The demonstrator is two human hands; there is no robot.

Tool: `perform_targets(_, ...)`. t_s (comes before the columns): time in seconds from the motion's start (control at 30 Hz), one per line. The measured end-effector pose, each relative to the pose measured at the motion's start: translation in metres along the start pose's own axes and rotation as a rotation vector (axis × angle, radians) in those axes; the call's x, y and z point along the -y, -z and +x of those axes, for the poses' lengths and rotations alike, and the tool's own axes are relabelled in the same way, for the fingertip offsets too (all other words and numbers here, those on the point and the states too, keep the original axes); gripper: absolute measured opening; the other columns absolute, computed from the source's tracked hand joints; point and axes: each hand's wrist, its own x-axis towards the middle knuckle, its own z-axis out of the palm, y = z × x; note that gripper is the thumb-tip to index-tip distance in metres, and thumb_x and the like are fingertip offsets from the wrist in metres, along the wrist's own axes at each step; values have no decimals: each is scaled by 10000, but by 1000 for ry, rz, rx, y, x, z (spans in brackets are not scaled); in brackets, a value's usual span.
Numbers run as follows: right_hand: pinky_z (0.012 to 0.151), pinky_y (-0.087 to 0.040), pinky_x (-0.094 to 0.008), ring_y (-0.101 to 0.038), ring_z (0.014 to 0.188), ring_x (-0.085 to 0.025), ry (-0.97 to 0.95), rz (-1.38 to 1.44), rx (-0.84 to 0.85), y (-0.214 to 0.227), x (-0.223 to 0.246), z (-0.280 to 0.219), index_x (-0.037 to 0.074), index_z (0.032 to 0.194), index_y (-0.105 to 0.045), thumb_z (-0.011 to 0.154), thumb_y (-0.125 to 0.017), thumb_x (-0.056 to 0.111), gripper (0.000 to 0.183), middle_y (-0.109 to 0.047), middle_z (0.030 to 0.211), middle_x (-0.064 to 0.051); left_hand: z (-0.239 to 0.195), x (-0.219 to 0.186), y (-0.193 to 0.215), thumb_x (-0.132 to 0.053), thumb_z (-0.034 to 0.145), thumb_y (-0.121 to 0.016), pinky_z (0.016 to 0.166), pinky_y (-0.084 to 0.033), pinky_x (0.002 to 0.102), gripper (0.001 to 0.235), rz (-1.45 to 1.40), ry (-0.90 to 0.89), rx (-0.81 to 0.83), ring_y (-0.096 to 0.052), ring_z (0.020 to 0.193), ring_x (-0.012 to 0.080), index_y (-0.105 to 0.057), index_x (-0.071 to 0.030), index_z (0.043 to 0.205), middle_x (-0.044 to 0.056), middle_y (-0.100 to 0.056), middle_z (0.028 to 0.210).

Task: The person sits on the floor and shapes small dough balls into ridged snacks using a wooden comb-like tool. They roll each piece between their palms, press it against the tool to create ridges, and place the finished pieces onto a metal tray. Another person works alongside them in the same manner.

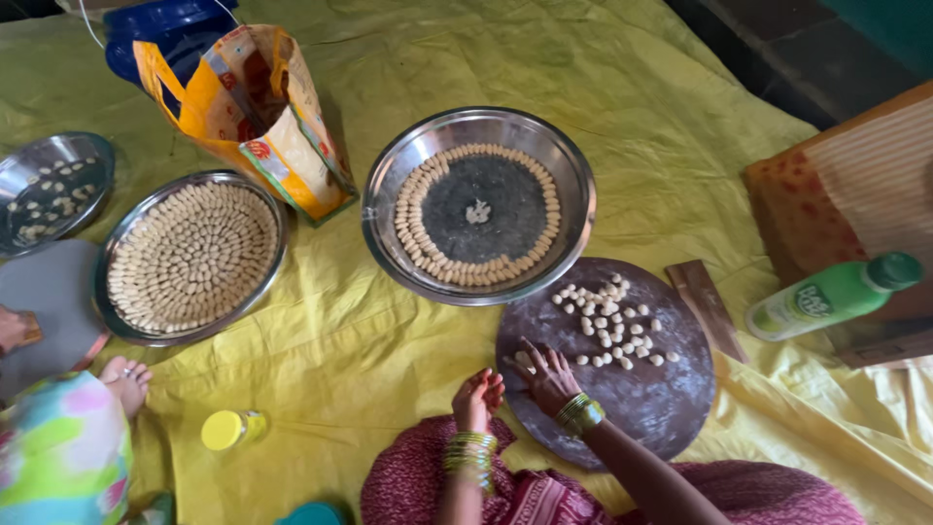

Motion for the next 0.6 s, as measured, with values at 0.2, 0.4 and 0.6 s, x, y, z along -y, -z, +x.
perform_targets(0.2, 794, -533, -417, -576, 998, -272, -688, 784, 171, -46, -49, 21, 196, 1257, -614, 882, -547, 138, 385, -640, 1165, -66, 17, 21, -16, 28, 902, -652, 501, -464, 227, 182, 20, -119, -116, -637, 624, 122, -692, -17, 1074, 91, -728, 832)
perform_targets(0.4, 459, -455, -276, -630, 628, -157, -1490, 2010, -260, -8, -111, 40, 151, 998, -607, 959, -477, 336, 230, -683, 822, -17, 10, 23, -25, -8, 930, -630, 558, -507, 213, 159, -25, -41, -21, -661, 666, 116, -683, -8, 1081, 81, -737, 864)
perform_targets(0.6, 375, -289, -319, -421, 435, -163, -1455, 1221, 17, -10, -106, 59, 102, 779, -567, 941, -626, 588, 516, -508, 592, -39, 3, 21, -41, -20, 920, -636, 551, -507, 210, 139, 17, -37, 48, -672, 663, 115, -696, -17, 1045, 79, -747, 862)
